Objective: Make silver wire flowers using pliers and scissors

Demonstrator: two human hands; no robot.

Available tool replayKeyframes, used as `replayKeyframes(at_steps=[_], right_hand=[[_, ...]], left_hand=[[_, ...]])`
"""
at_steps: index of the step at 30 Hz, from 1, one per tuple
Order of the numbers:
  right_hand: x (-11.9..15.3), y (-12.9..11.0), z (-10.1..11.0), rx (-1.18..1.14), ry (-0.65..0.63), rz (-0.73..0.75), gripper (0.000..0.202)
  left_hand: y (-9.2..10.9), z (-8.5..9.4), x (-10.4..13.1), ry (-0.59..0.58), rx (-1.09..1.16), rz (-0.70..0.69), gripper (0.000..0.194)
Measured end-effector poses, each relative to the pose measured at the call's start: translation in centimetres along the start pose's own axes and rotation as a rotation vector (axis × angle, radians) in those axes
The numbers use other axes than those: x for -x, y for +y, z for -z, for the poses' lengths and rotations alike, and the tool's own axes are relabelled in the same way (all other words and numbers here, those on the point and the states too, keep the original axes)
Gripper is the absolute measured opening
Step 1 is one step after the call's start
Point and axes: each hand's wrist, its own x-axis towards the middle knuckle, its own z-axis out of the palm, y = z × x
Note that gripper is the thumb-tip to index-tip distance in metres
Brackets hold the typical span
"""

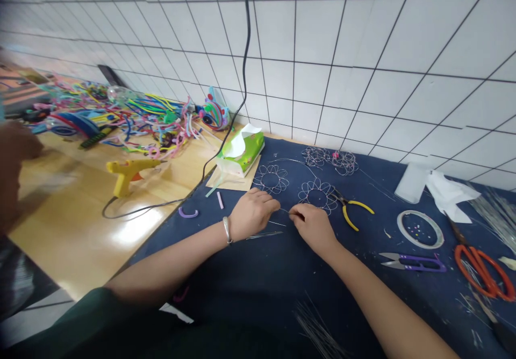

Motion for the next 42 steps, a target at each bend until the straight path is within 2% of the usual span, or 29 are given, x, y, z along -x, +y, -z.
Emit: replayKeyframes(at_steps=[5,10,14,18,23,28,37,42], right_hand=[[-0.1,-0.3,-0.2,-0.366,-0.046,-0.23,0.011],[0.0,-0.5,-0.6,-0.761,-0.045,-0.349,0.019],[0.0,-0.4,-0.7,-0.908,-0.036,-0.408,0.023],[0.1,-0.6,-0.6,-0.994,-0.045,-0.431,0.022],[0.2,-1.1,-0.2,-1.057,-0.063,-0.427,0.02],[0.3,-1.4,-0.3,-1.082,-0.061,-0.413,0.017],[0.5,-1.4,-0.8,-1.102,-0.02,-0.392,0.015],[0.5,-1.3,-1.0,-1.126,-0.015,-0.385,0.014]], left_hand=[[-0.1,-0.8,-0.1,0.073,0.277,0.144,0.02],[-0.3,-2.1,-0.3,0.068,0.841,0.319,0.014],[-0.2,-2.9,-0.4,0.012,1.29,0.443,0.015],[0.2,-2.6,-0.4,0.001,1.551,0.473,0.018],[0.0,-1.9,-0.4,0.02,1.592,0.475,0.017],[-0.3,-2.2,-0.3,-0.012,1.565,0.529,0.017],[0.7,-2.5,0.0,0.022,1.664,0.588,0.02],[1.2,-2.5,0.1,0.058,1.699,0.576,0.019]])
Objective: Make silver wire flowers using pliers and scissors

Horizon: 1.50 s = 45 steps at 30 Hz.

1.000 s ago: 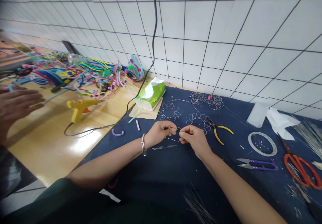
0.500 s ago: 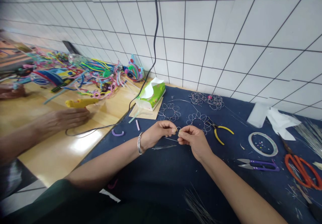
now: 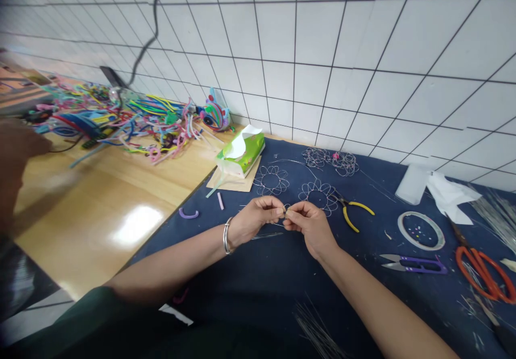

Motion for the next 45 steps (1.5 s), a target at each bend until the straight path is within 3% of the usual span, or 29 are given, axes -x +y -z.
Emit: replayKeyframes(at_steps=[21,25,28,32,34,39,45], right_hand=[[0.0,0.4,-0.1,-0.025,0.022,0.01,0.013],[-0.1,0.0,0.0,0.061,-0.002,0.012,0.017],[-0.1,-0.3,0.2,0.373,-0.035,0.075,0.019],[-0.2,0.1,0.3,0.998,-0.089,0.314,0.01],[-0.2,0.6,0.3,1.189,-0.125,0.414,0.008],[-0.4,1.4,0.1,1.375,-0.192,0.519,0.014],[-0.4,1.2,0.2,1.374,-0.241,0.53,0.015]], left_hand=[[-0.8,-0.5,-0.1,0.024,0.045,-0.03,0.018],[0.2,0.0,-0.2,-0.01,-0.016,-0.014,0.018],[2.1,1.6,-0.4,-0.09,-0.15,-0.022,0.017],[4.9,4.7,-0.9,-0.206,-0.388,-0.049,0.017],[5.8,6.2,-1.1,-0.303,-0.55,-0.04,0.016],[6.1,8.2,-1.5,-0.409,-0.959,-0.037,0.007],[5.6,7.8,-1.3,-0.414,-1.285,-0.126,0.013]])
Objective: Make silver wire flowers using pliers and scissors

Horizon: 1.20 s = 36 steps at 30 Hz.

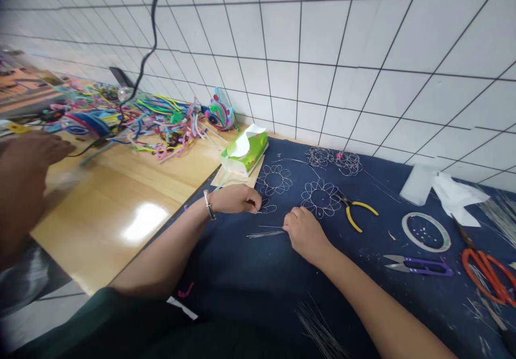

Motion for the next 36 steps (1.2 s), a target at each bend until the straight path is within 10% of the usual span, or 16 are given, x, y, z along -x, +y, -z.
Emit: replayKeyframes(at_steps=[14,36], right_hand=[[-0.1,0.7,1.7,-0.228,0.012,-0.145,0.01],[0.1,0.6,1.6,0.061,0.019,0.004,0.015]], left_hand=[[1.7,-0.6,0.0,0.266,-0.265,-0.073,0.02],[5.3,-3.0,-0.5,0.215,-0.564,-0.203,0.014]])
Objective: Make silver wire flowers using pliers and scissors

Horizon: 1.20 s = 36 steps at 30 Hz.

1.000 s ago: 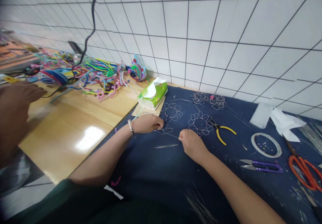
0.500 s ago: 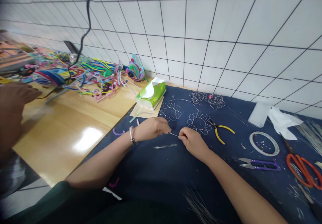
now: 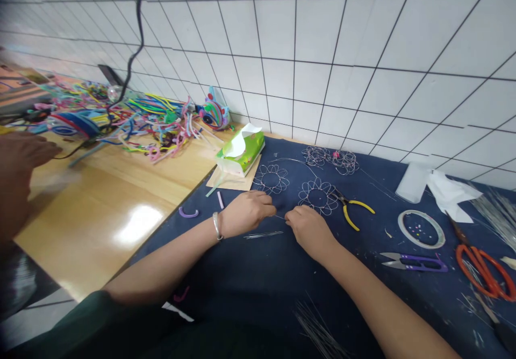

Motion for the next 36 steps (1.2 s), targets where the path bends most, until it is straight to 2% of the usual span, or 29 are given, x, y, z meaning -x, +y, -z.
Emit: replayKeyframes(at_steps=[4,11,17,22,27,31,36], right_hand=[[0.3,-0.4,-0.1,0.139,0.003,-0.013,0.019],[0.4,-0.5,-0.3,0.089,0.001,-0.113,0.017],[0.1,-0.3,0.1,-0.129,0.087,-0.203,0.013],[-0.1,-0.3,0.2,-0.387,0.111,-0.351,0.009],[-0.2,-0.3,-0.2,-0.743,0.109,-0.491,0.009],[-0.2,-0.6,-0.4,-0.963,0.162,-0.517,0.011],[-0.1,-0.9,-0.3,-1.143,0.188,-0.528,0.014]], left_hand=[[0.5,-0.2,-0.2,-0.01,-0.014,-0.006,0.011],[1.1,-0.5,-0.5,0.018,0.0,0.042,0.013],[1.1,-0.8,-0.6,0.091,0.043,0.124,0.018],[0.9,-1.4,-0.7,0.206,0.144,0.185,0.022],[0.8,-2.3,-0.8,0.349,0.389,0.279,0.02],[0.9,-3.1,-1.1,0.439,0.692,0.384,0.012],[1.6,-3.7,-1.6,0.428,1.176,0.534,0.009]])
